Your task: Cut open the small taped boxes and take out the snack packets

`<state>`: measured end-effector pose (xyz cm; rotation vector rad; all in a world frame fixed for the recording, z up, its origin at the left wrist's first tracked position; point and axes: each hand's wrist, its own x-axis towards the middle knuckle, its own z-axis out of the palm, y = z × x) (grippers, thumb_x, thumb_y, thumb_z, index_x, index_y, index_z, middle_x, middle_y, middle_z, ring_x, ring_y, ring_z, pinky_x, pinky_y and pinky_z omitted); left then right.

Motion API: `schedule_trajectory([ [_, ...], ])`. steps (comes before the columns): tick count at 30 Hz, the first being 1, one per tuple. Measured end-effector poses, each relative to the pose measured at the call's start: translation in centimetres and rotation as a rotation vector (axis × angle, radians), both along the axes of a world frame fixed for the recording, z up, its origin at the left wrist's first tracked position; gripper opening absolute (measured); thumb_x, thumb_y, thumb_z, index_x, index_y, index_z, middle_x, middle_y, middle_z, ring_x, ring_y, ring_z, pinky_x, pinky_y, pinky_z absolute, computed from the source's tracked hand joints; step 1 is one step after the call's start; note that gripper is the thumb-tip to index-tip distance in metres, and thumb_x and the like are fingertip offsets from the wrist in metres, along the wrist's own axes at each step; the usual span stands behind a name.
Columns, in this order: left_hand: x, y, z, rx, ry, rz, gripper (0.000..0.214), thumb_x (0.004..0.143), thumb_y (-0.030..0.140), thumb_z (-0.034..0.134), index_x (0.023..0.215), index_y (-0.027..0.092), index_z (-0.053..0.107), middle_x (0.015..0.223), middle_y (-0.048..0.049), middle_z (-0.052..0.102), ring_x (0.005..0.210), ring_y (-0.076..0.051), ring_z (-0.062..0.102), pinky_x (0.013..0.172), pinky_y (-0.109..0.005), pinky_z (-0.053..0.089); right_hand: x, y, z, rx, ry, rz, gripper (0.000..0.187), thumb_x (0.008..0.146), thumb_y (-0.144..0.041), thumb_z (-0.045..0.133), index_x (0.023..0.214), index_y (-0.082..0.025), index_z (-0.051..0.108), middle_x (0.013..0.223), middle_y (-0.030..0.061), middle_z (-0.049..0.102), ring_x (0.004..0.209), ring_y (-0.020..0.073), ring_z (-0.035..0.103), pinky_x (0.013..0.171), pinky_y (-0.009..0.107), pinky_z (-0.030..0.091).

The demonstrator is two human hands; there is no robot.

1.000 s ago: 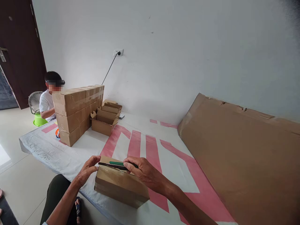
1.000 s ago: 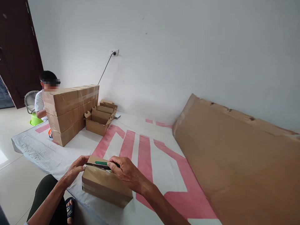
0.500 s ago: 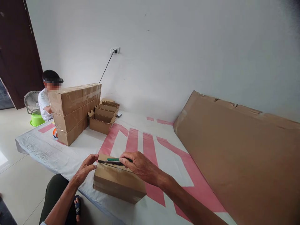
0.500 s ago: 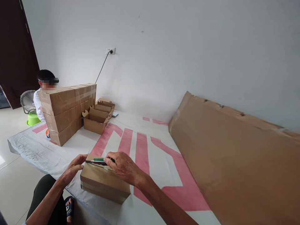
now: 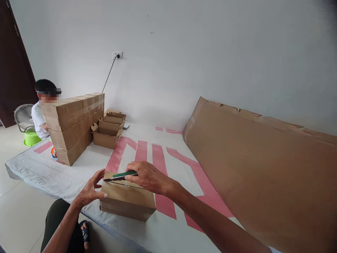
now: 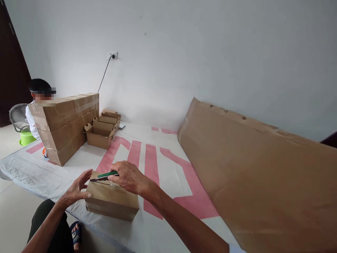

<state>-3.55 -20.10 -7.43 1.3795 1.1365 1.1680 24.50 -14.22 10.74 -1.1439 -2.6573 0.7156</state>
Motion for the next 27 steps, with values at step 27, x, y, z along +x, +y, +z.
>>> schedule_trajectory([
  [27, -0.3, 0.8, 1.6, -0.014, 0.060, 0.027, 0.104, 0.066, 0.062, 0.099, 0.156, 0.031, 0.057, 0.170, -0.0180, 0.050, 0.162, -0.049, 0.037, 0.112, -0.053, 0.053, 12.0, 1.4, 0.9, 0.063, -0.062, -0.227, 0.018, 0.090, -0.031, 0.065, 0.088, -0.029, 0.083, 0.096, 0.0035, 0.074, 0.086, 0.0212, 0.062, 0.072, 0.033, 0.038],
])
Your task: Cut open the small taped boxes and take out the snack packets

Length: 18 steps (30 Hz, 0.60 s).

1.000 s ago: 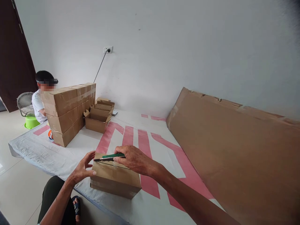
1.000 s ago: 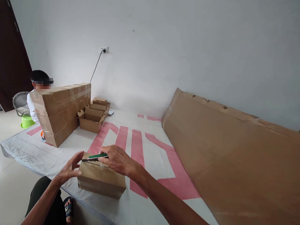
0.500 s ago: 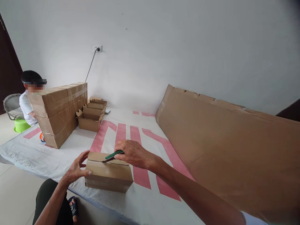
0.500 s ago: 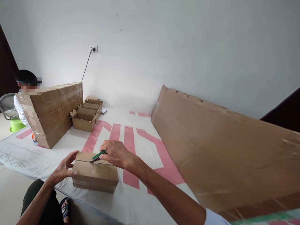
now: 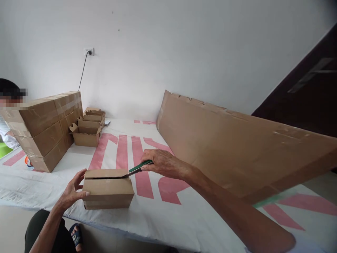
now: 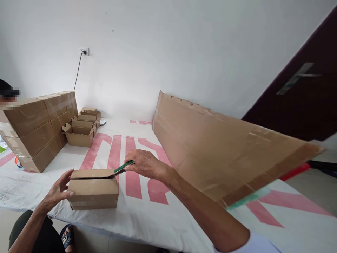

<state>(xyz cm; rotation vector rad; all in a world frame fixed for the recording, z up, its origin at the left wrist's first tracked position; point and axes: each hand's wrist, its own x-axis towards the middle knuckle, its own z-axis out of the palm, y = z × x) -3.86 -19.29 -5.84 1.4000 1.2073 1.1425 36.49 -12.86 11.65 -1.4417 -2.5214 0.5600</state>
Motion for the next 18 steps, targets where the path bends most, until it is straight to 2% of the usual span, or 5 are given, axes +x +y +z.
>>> schedule_trajectory([
  [5, 0.0, 0.0, 0.3, 0.000, 0.005, 0.007, 0.105, 0.066, 0.064, 0.099, 0.156, 0.030, 0.058, 0.170, -0.0194, 0.050, 0.161, -0.049, 0.039, 0.111, -0.053, 0.055, 3.3, 0.1, 0.2, 0.020, 0.066, -0.033, 0.021, 0.089, -0.038, 0.064, 0.083, -0.028, 0.081, 0.089, 0.0035, 0.073, 0.081, 0.0211, 0.060, 0.069, 0.033, 0.040],
  [8, -0.2, 0.0, 0.2, 0.012, 0.017, 0.016, 0.104, 0.067, 0.063, 0.098, 0.156, 0.030, 0.059, 0.170, -0.0196, 0.051, 0.160, -0.048, 0.040, 0.113, -0.052, 0.053, 6.2, -0.5, -2.5, 0.015, 0.197, -0.169, 0.029, 0.092, -0.046, 0.058, 0.091, -0.028, 0.081, 0.085, 0.0029, 0.073, 0.075, 0.0212, 0.059, 0.066, 0.034, 0.043],
  [11, -0.3, 0.0, -0.2, 0.025, 0.017, 0.017, 0.104, 0.067, 0.064, 0.098, 0.157, 0.030, 0.058, 0.168, -0.0194, 0.052, 0.159, -0.048, 0.042, 0.113, -0.053, 0.053, 8.1, -2.0, -10.1, 0.180, 0.434, -0.353, 0.045, 0.096, -0.056, 0.052, 0.112, -0.025, 0.079, 0.107, 0.0084, 0.079, 0.095, 0.0276, 0.070, 0.086, 0.041, 0.055],
  [15, -0.3, 0.1, -0.7, 0.023, -0.007, -0.002, 0.105, 0.069, 0.064, 0.097, 0.159, 0.030, 0.054, 0.170, -0.0198, 0.049, 0.159, -0.048, 0.042, 0.110, -0.051, 0.055, 8.1, -5.2, -24.1, 0.298, 0.431, -0.524, 0.050, 0.096, -0.051, 0.045, 0.127, -0.026, 0.076, 0.109, 0.0125, 0.078, 0.105, 0.0339, 0.072, 0.097, 0.052, 0.058],
  [18, -0.3, 0.1, -0.8, 0.028, -0.015, 0.009, 0.103, 0.069, 0.062, 0.097, 0.157, 0.030, 0.053, 0.169, -0.0196, 0.050, 0.158, -0.047, 0.044, 0.110, -0.050, 0.055, 7.0, -7.1, -30.1, 0.332, 0.358, -0.600, 0.049, 0.096, -0.047, 0.045, 0.126, -0.026, 0.078, 0.109, 0.0161, 0.077, 0.108, 0.0403, 0.070, 0.093, 0.061, 0.056],
])
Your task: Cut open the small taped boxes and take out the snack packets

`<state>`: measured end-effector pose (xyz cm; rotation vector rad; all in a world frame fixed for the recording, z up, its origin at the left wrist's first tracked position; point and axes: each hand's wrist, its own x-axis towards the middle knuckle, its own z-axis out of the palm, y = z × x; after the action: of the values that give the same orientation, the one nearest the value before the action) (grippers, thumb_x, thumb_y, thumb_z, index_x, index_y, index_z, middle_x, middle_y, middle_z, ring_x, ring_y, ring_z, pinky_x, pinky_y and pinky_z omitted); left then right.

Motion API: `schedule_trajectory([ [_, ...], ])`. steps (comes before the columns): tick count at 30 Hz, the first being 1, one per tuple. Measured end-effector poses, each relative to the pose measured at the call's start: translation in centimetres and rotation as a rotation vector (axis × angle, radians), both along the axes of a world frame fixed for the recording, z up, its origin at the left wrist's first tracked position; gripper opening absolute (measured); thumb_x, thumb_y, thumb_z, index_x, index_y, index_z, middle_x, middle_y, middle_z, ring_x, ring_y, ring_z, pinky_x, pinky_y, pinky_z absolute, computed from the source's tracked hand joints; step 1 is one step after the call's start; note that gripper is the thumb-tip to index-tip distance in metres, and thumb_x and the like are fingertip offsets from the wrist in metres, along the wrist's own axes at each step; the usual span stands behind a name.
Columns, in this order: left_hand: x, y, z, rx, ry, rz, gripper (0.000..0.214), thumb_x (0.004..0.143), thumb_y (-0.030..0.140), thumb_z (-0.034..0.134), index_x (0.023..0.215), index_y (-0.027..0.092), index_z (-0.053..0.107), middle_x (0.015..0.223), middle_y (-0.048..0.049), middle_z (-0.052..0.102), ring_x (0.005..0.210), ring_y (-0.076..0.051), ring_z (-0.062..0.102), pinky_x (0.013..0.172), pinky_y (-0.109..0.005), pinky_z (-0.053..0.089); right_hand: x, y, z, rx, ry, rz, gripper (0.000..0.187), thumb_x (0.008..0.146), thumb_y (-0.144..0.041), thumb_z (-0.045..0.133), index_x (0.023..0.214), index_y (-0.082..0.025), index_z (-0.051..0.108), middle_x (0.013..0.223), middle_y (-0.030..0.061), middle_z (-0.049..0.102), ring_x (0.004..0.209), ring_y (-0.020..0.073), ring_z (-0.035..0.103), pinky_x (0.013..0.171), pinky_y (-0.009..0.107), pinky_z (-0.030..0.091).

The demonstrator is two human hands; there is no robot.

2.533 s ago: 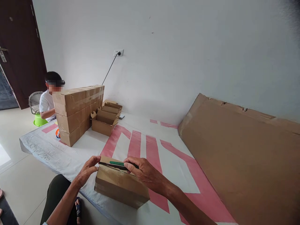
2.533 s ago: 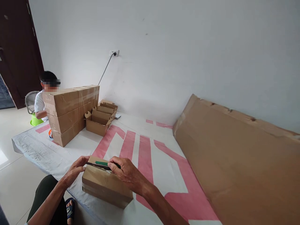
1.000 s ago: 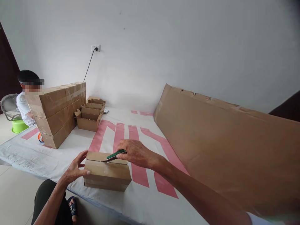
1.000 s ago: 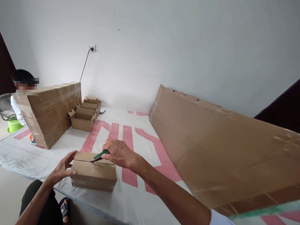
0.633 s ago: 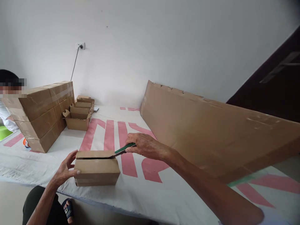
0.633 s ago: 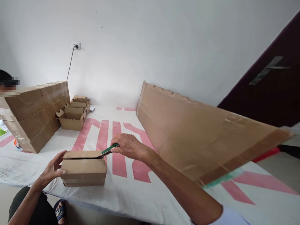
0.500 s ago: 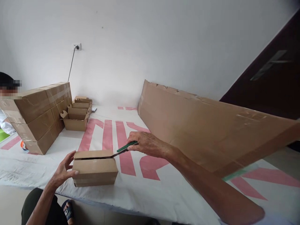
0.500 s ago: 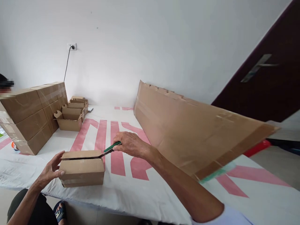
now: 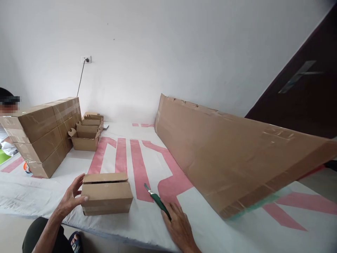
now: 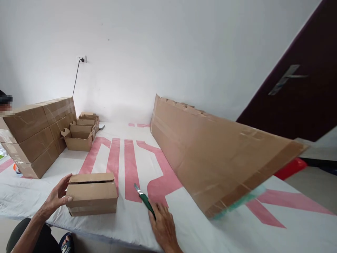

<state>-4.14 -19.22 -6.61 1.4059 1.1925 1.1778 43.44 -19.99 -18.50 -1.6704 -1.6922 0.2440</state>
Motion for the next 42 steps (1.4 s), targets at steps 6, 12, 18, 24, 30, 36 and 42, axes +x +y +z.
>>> schedule_trajectory([
  [6, 0.7, -0.1, 0.3, 0.029, -0.063, -0.022, 0.081, 0.070, 0.063, 0.097, 0.134, 0.026, 0.063, 0.161, -0.0187, 0.059, 0.150, -0.046, 0.053, 0.104, -0.047, 0.058, -5.1, 1.9, 5.6, 0.047, 0.251, 0.148, 0.040, 0.102, -0.052, 0.052, 0.120, -0.024, 0.075, 0.131, 0.0161, 0.071, 0.129, 0.0346, 0.064, 0.113, 0.056, 0.051],
  [12, 0.7, -0.5, 1.0, 0.042, -0.139, -0.050, 0.057, 0.071, 0.052, 0.099, 0.102, 0.022, 0.062, 0.164, -0.0162, 0.056, 0.144, -0.044, 0.057, 0.093, -0.041, 0.062, -11.1, 7.6, 13.0, -0.223, 0.537, 0.636, 0.046, 0.089, -0.040, 0.064, 0.133, -0.028, 0.073, 0.144, 0.0103, 0.066, 0.132, 0.0277, 0.064, 0.110, 0.044, 0.054],
  [18, 0.7, -1.3, 2.0, 0.028, -0.172, -0.058, 0.043, 0.084, 0.050, 0.091, 0.102, 0.022, 0.065, 0.165, -0.0148, 0.057, 0.149, -0.043, 0.053, 0.107, -0.044, 0.056, -10.8, 10.6, 14.1, -0.331, 0.580, 0.776, 0.036, 0.080, -0.042, 0.075, 0.113, -0.027, 0.079, 0.143, 0.0114, 0.069, 0.136, 0.0317, 0.062, 0.113, 0.049, 0.050],
  [24, 1.4, -1.0, 2.8, 0.030, -0.158, -0.010, 0.041, 0.087, 0.052, 0.088, 0.107, 0.022, 0.069, 0.161, -0.0150, 0.061, 0.153, -0.042, 0.050, 0.119, -0.049, 0.048, -11.6, 10.9, 14.1, -0.301, 0.591, 0.736, 0.041, 0.087, -0.062, 0.073, 0.099, -0.023, 0.074, 0.105, 0.0060, 0.074, 0.104, 0.0243, 0.065, 0.092, 0.038, 0.052],
  [30, 2.1, -0.7, 2.6, 0.018, -0.184, 0.049, 0.050, 0.076, 0.047, 0.098, 0.103, 0.022, 0.065, 0.161, -0.0156, 0.060, 0.150, -0.044, 0.054, 0.104, -0.044, 0.059, -12.0, 10.8, 13.7, -0.242, 0.584, 0.666, 0.059, 0.089, -0.078, 0.065, 0.099, -0.021, 0.074, 0.090, 0.0029, 0.068, 0.083, 0.0193, 0.058, 0.080, 0.034, 0.048],
  [36, 1.8, -0.9, 2.1, 0.033, -0.122, 0.071, 0.049, 0.075, 0.052, 0.097, 0.104, 0.019, 0.076, 0.169, -0.0170, 0.051, 0.144, -0.045, 0.060, 0.105, -0.048, 0.061, -13.1, 11.8, 13.3, -0.177, 0.600, 0.583, 0.062, 0.083, -0.083, 0.062, 0.069, -0.024, 0.053, 0.073, -0.0008, 0.052, 0.073, 0.0164, 0.047, 0.069, 0.031, 0.041],
  [42, 1.4, -1.4, 2.3, 0.142, -0.004, 0.127, 0.042, 0.073, 0.054, 0.099, 0.097, 0.022, 0.084, 0.171, -0.0170, 0.049, 0.158, -0.049, 0.044, 0.116, -0.057, 0.054, -14.8, 14.7, 13.0, -0.266, 0.617, 0.465, 0.063, 0.084, -0.077, 0.060, 0.057, -0.027, 0.033, 0.056, -0.0036, 0.037, 0.059, 0.0130, 0.039, 0.057, 0.029, 0.034],
])
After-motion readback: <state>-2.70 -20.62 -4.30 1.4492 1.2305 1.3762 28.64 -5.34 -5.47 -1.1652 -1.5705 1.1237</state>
